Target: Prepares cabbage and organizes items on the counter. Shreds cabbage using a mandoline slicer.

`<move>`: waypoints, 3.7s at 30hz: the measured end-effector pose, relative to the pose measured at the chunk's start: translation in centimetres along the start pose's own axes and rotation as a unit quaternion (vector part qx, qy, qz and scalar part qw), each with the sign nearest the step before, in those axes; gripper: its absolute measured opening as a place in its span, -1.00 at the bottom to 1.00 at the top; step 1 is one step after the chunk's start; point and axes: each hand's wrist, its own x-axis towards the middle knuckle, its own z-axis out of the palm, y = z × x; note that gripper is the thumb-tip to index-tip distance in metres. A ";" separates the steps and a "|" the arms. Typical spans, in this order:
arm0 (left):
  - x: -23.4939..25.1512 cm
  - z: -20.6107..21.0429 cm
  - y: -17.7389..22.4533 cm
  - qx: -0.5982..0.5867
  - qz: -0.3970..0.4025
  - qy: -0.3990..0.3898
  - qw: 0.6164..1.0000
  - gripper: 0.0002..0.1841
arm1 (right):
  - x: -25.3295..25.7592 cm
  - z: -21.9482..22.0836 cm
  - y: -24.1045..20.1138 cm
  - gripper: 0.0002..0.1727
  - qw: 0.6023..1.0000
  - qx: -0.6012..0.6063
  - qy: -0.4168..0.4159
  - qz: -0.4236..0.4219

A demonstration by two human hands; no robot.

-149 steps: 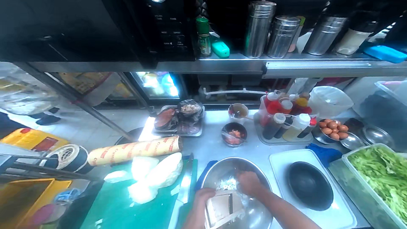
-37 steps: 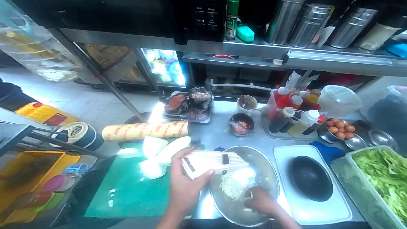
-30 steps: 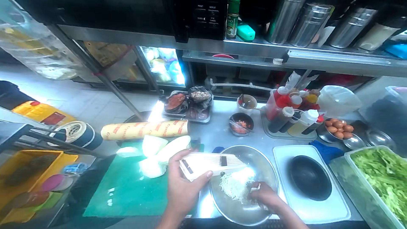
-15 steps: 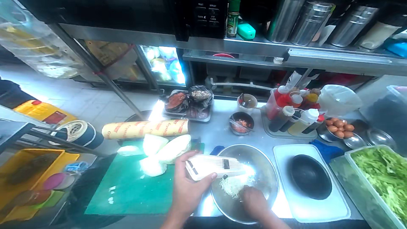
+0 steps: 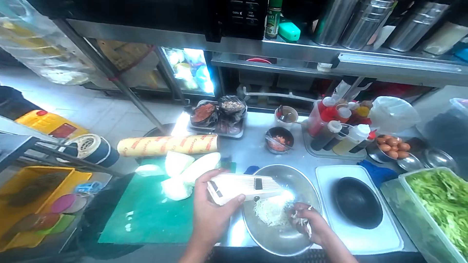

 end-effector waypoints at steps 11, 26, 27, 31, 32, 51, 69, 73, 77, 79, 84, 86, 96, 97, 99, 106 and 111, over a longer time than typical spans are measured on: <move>2.4 -1.2 2.7 0.028 0.051 -0.044 0.997 -0.02 | 6.9 2.0 -3.9 -0.70 0.975 -0.194 0.101 -0.036; -1.4 -6.1 5.2 0.033 0.079 -0.140 0.986 -0.06 | 16.8 6.7 -3.8 -0.41 0.648 -0.758 0.035 0.061; -1.8 -6.3 4.9 0.029 0.074 -0.138 0.987 -0.05 | 17.0 7.4 -3.3 -0.41 0.623 -0.777 0.040 0.077; -2.9 -6.7 4.5 0.021 0.061 -0.127 0.990 -0.05 | 16.5 8.2 -3.6 -0.58 0.641 -0.764 0.057 0.055; -3.0 -6.9 4.4 0.022 0.063 -0.122 0.990 -0.05 | 16.1 7.9 -4.4 -0.60 0.673 -0.737 0.067 0.022; -2.0 -7.1 3.9 0.053 0.062 -0.137 0.987 -0.06 | 15.7 11.4 -3.3 -0.67 0.533 -0.841 -0.012 0.088; -2.6 -8.4 4.7 0.047 0.069 -0.120 0.989 -0.05 | 13.2 5.6 -8.1 -0.59 0.917 -0.393 0.053 0.036; -2.0 -8.1 4.8 0.053 0.074 -0.129 0.988 -0.06 | 9.4 2.4 -8.0 -0.67 0.916 -0.392 0.065 0.055; -1.4 -7.5 4.9 0.048 0.075 -0.143 0.986 -0.06 | 6.0 1.7 -5.0 -0.64 0.818 -0.556 0.082 0.121; -1.2 -7.0 5.1 0.050 0.075 -0.151 0.984 -0.06 | 4.8 2.6 -2.5 -0.53 0.808 -0.564 0.076 0.155; -1.0 -6.0 5.4 0.045 0.072 -0.173 0.981 -0.05 | 4.3 5.4 -0.4 -0.30 0.853 -0.505 0.095 0.090; -1.1 -5.9 5.6 0.050 0.075 -0.178 0.980 -0.05 | 4.4 5.5 -0.9 -0.35 0.827 -0.550 0.109 0.041; -2.7 -6.9 6.1 0.072 0.089 -0.169 0.979 -0.03 | 4.9 4.1 -1.7 -0.30 0.747 -0.662 0.055 0.010; -2.9 -7.0 6.1 0.070 0.091 -0.166 0.979 -0.03 | 4.9 3.7 -2.6 -0.33 0.769 -0.635 0.073 -0.003; -3.1 -7.0 6.2 0.067 0.094 -0.162 0.980 -0.03 | 4.2 3.2 -4.1 -0.47 0.825 -0.557 0.097 -0.004; -3.0 -1.9 2.9 0.076 0.099 -0.105 0.987 -0.08 | 0.5 1.4 -4.0 -0.79 0.989 0.046 0.134 -0.029; -2.8 4.4 -2.9 0.087 0.031 -0.109 0.990 -0.14 | -1.9 0.4 -2.8 -0.83 0.950 0.292 0.095 -0.052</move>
